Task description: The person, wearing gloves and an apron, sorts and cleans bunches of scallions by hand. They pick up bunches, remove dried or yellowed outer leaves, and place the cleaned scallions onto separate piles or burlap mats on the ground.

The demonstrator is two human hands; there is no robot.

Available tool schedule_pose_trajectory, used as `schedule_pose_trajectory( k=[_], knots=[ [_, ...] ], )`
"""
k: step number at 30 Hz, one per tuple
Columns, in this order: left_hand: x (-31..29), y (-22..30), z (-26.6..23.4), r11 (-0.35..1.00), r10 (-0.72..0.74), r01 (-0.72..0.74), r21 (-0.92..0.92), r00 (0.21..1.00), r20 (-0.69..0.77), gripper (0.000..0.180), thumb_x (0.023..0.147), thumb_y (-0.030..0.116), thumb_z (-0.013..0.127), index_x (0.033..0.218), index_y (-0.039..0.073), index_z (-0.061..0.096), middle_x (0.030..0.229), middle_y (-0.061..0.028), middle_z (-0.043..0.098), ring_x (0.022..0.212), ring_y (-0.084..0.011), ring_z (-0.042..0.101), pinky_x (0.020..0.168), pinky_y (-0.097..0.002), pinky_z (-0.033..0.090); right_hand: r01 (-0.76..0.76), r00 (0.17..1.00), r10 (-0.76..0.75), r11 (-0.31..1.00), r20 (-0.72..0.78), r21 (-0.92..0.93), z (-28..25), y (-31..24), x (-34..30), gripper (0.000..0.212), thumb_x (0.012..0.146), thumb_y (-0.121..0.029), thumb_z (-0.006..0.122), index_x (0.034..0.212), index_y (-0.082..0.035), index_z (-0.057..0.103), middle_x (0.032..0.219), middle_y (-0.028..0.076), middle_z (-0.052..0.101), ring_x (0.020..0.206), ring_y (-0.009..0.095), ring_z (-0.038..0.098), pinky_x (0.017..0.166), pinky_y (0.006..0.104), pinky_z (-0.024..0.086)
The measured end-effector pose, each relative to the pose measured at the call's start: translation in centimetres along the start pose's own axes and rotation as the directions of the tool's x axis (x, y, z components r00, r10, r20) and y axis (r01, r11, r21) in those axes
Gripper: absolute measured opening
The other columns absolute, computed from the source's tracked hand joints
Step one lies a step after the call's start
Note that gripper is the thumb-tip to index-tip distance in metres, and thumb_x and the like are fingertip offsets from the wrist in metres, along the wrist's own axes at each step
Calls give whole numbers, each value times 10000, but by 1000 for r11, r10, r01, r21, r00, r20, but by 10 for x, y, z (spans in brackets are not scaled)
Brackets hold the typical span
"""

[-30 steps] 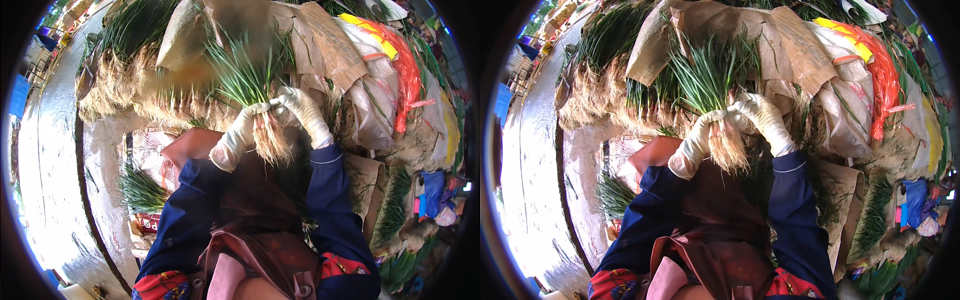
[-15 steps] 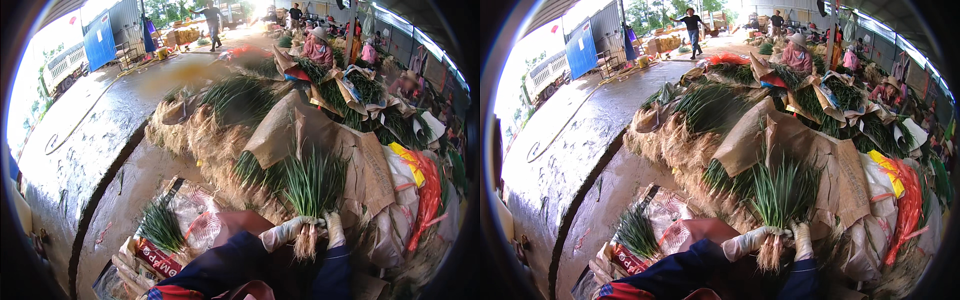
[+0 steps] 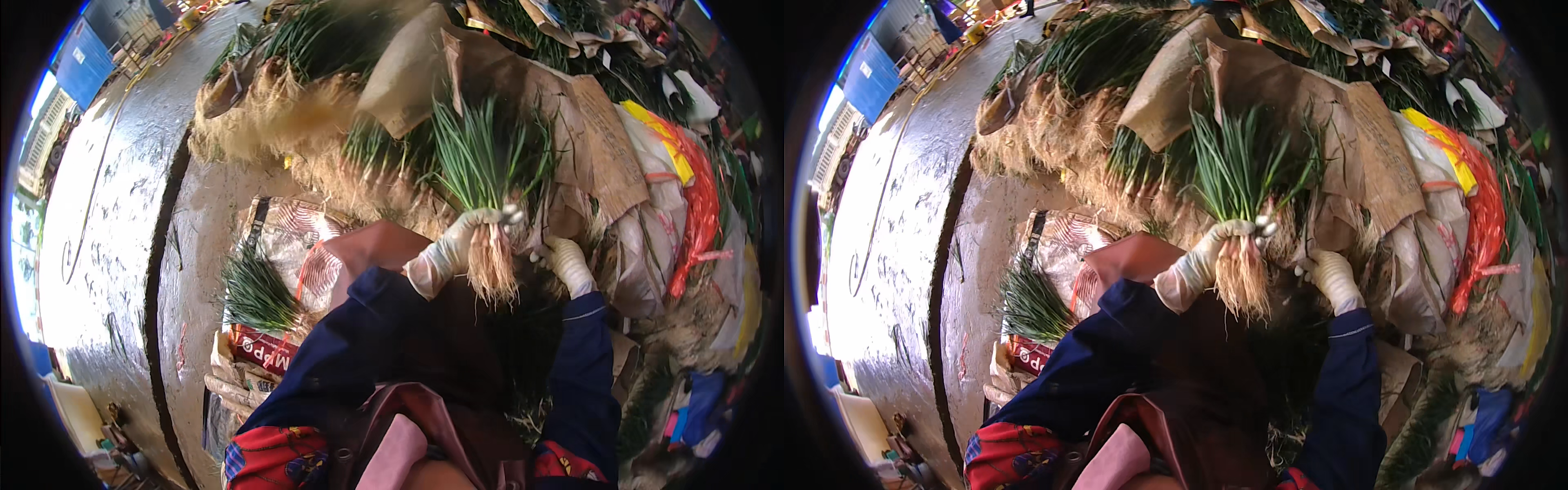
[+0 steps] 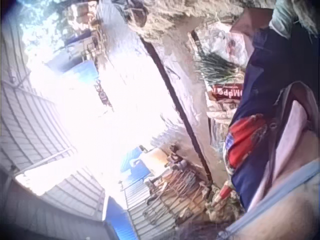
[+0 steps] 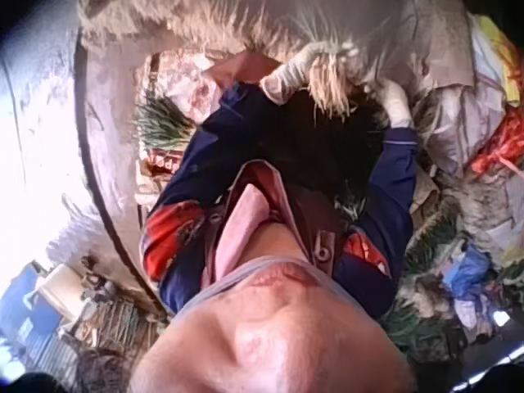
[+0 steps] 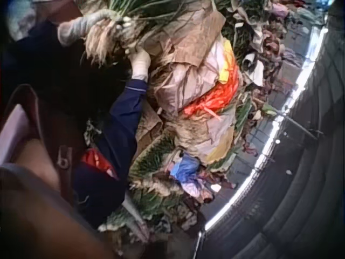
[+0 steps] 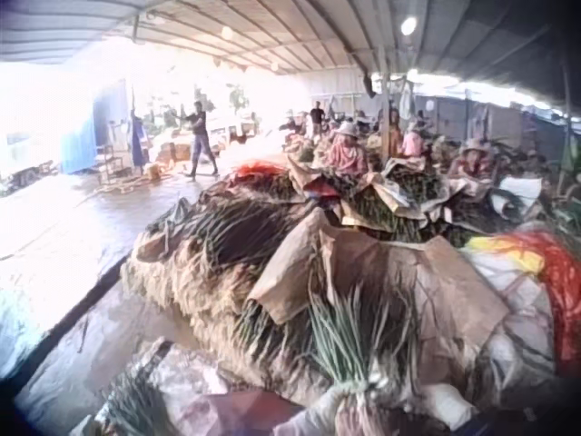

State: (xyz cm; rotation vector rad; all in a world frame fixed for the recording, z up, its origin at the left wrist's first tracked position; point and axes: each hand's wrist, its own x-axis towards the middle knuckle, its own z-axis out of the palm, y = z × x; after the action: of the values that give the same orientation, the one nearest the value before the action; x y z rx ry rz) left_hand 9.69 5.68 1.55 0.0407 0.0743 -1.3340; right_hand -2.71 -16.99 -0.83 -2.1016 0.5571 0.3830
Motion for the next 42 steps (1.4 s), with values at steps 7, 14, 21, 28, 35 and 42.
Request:
schedule_pose_trajectory(
  k=[7,14,21,28,35,42],
  knots=[
    [14,-9,-2,979,99,-102,176,995,25,356,802,86,576,1110,-85,521,955,-106,612,791,-192,594,689,-309,520,-42,983,-58,849,-172,-526,-1,-29,-28,457,816,-520,543,982,-108,648,893,119,657,843,290,623,750,364,478],
    [12,-1,-20,972,117,-129,197,991,70,304,798,109,576,1042,-69,546,926,-96,602,805,-215,599,733,-333,515,-301,837,187,942,-513,-148,-2,-106,57,455,815,-376,623,1125,-45,602,1138,180,592,1052,270,582,884,290,442],
    [6,7,-23,897,211,-11,442,889,-407,150,800,121,578,871,-11,579,673,-124,620,529,-217,592,503,-290,499,296,924,-86,778,-371,555,27,-78,40,216,832,-219,643,792,-9,613,711,62,640,578,154,556,567,281,466],
    [17,8,-32,853,8,118,508,971,-239,408,782,78,591,1165,-46,523,1056,-163,624,899,-230,630,733,-327,533,469,845,-235,757,-481,455,30,-46,36,184,851,-216,606,847,-32,623,775,77,648,699,174,592,632,307,471],
    [-4,3,-19,927,65,-55,371,998,-13,316,771,130,582,1062,10,556,1039,-90,528,864,-187,517,792,-338,447,47,764,401,747,506,-664,33,-33,-7,325,899,-320,502,933,-22,629,811,70,650,683,182,603,650,293,478],
    [4,2,-17,960,39,-26,277,998,-41,377,773,84,539,1124,-53,525,1099,-152,577,910,-247,579,731,-372,520,134,986,-159,622,-44,771,6,-66,1,238,895,-290,558,971,-72,617,817,39,661,632,115,620,561,224,485]
  ],
)
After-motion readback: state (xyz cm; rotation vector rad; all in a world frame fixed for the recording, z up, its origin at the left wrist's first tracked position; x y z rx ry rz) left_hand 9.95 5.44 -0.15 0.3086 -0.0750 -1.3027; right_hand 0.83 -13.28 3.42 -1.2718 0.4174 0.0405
